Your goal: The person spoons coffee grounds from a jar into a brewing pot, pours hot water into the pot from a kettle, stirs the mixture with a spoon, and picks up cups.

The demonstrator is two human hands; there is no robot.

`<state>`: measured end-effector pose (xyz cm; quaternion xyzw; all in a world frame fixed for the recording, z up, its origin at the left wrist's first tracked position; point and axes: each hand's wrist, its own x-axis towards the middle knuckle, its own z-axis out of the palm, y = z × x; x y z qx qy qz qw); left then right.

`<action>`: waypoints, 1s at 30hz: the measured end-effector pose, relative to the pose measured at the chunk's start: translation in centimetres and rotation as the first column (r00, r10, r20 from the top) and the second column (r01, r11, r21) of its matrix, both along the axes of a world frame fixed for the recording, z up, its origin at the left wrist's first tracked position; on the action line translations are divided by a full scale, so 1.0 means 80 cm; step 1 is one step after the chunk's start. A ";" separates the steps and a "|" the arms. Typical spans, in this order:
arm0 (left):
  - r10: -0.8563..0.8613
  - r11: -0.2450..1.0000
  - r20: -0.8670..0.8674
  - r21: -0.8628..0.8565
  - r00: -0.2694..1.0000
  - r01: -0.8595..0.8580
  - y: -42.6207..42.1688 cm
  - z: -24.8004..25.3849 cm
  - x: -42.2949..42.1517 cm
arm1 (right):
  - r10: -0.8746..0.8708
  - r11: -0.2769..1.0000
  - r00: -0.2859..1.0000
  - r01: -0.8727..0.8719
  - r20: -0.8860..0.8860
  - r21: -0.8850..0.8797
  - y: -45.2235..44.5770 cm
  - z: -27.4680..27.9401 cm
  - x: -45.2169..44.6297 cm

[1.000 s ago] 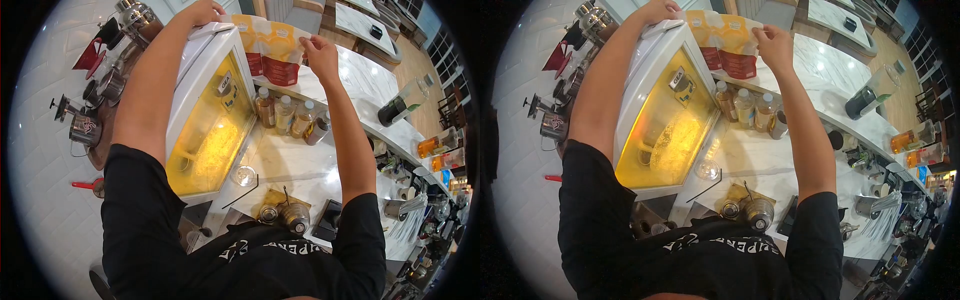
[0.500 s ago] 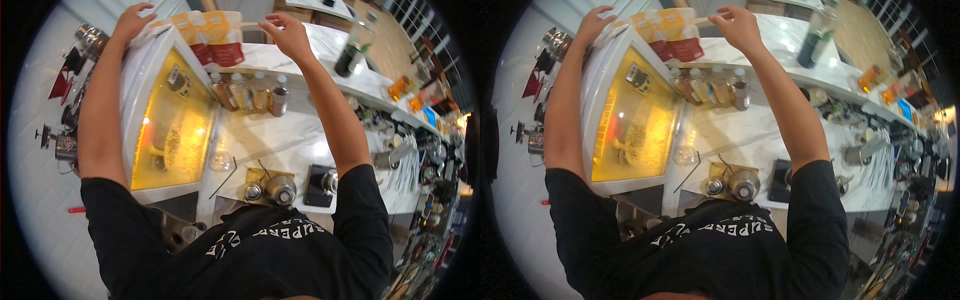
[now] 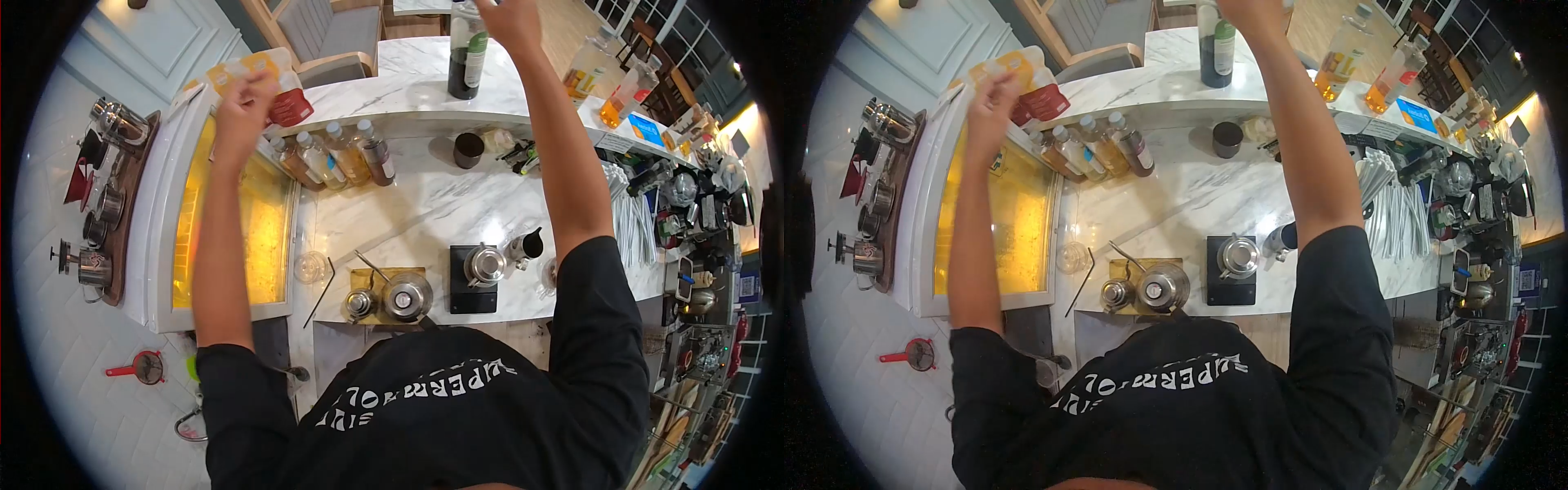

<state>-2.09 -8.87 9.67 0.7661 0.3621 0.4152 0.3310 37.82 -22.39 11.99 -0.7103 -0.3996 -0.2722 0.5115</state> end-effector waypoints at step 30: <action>0.067 0.943 0.002 -0.325 0.998 -0.063 -0.155 -0.246 0.007 | 0.650 0.539 0.714 -0.675 -0.260 -0.505 -0.055 -0.132 -0.119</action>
